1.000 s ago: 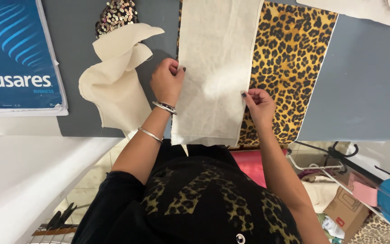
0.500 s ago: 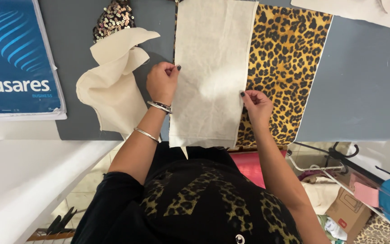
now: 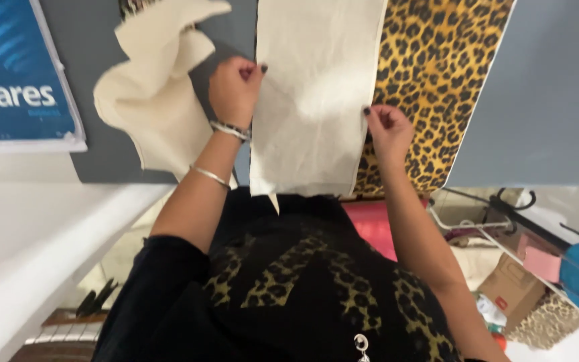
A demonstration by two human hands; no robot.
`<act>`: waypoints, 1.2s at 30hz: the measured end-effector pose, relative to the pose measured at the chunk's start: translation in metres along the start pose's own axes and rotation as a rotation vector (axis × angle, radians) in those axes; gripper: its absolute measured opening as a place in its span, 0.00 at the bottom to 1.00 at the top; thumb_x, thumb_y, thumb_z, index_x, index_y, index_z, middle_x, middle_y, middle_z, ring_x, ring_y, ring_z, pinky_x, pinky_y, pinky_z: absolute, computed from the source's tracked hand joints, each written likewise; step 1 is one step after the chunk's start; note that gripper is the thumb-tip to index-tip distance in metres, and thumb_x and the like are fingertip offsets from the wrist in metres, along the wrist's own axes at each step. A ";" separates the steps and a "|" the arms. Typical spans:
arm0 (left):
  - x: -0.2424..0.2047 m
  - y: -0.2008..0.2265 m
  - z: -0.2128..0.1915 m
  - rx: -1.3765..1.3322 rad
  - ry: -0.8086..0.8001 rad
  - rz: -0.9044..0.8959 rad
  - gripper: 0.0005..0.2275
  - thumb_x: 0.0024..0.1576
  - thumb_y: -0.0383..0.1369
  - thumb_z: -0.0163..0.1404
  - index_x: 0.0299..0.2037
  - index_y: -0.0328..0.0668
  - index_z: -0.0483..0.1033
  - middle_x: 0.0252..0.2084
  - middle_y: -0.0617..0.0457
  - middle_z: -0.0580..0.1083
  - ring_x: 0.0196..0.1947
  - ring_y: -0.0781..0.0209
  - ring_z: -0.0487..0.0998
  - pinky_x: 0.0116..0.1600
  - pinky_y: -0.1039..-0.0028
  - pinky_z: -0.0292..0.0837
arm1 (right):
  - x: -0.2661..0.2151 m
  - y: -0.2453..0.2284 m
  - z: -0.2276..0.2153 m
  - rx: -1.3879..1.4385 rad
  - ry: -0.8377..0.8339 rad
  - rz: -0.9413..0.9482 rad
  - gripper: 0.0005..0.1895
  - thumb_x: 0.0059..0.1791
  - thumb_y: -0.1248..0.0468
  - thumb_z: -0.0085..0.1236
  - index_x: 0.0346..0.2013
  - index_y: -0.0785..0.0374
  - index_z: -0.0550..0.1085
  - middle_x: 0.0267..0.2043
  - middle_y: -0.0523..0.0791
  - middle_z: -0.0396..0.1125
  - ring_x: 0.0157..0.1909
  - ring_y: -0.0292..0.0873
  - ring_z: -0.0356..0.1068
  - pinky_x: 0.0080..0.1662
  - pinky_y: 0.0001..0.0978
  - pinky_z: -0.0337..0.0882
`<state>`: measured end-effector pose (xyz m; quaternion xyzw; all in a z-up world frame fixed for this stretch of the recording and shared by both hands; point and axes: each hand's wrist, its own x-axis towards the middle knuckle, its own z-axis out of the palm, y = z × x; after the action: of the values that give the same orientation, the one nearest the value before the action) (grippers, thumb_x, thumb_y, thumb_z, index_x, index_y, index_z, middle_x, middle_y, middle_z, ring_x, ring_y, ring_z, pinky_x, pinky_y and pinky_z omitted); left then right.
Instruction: Pinning white fabric pieces onto leopard print fabric on a work table
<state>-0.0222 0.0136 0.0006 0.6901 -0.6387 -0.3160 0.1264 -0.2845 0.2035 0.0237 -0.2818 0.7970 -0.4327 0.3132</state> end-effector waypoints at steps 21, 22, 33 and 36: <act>0.004 0.013 -0.012 -0.059 -0.058 -0.059 0.08 0.52 0.45 0.61 0.25 0.58 0.79 0.22 0.66 0.76 0.25 0.62 0.78 0.26 0.62 0.69 | 0.003 -0.005 0.000 0.053 -0.064 0.019 0.07 0.53 0.62 0.66 0.39 0.63 0.80 0.31 0.39 0.72 0.30 0.28 0.65 0.33 0.20 0.69; 0.004 0.014 -0.012 -0.049 -0.061 -0.068 0.08 0.52 0.45 0.61 0.25 0.58 0.79 0.23 0.67 0.76 0.25 0.62 0.78 0.27 0.62 0.69 | 0.002 -0.008 0.000 0.053 -0.061 0.032 0.06 0.53 0.62 0.66 0.38 0.63 0.80 0.29 0.38 0.71 0.29 0.27 0.63 0.32 0.20 0.67; 0.005 0.011 -0.010 -0.048 -0.058 -0.043 0.08 0.51 0.45 0.62 0.27 0.58 0.81 0.23 0.66 0.78 0.26 0.61 0.79 0.28 0.62 0.71 | 0.003 -0.006 -0.002 -0.019 -0.079 -0.006 0.05 0.54 0.63 0.65 0.37 0.61 0.78 0.30 0.39 0.70 0.29 0.29 0.64 0.33 0.20 0.69; 0.005 0.007 -0.007 -0.039 -0.051 -0.036 0.07 0.51 0.44 0.62 0.27 0.57 0.81 0.24 0.66 0.78 0.26 0.61 0.79 0.28 0.61 0.71 | 0.002 -0.010 0.000 -0.024 -0.076 -0.004 0.05 0.54 0.64 0.65 0.37 0.61 0.78 0.30 0.39 0.70 0.30 0.29 0.65 0.33 0.20 0.70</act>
<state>-0.0241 0.0059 0.0088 0.6905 -0.6231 -0.3479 0.1178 -0.2842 0.1974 0.0325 -0.3031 0.7892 -0.4128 0.3389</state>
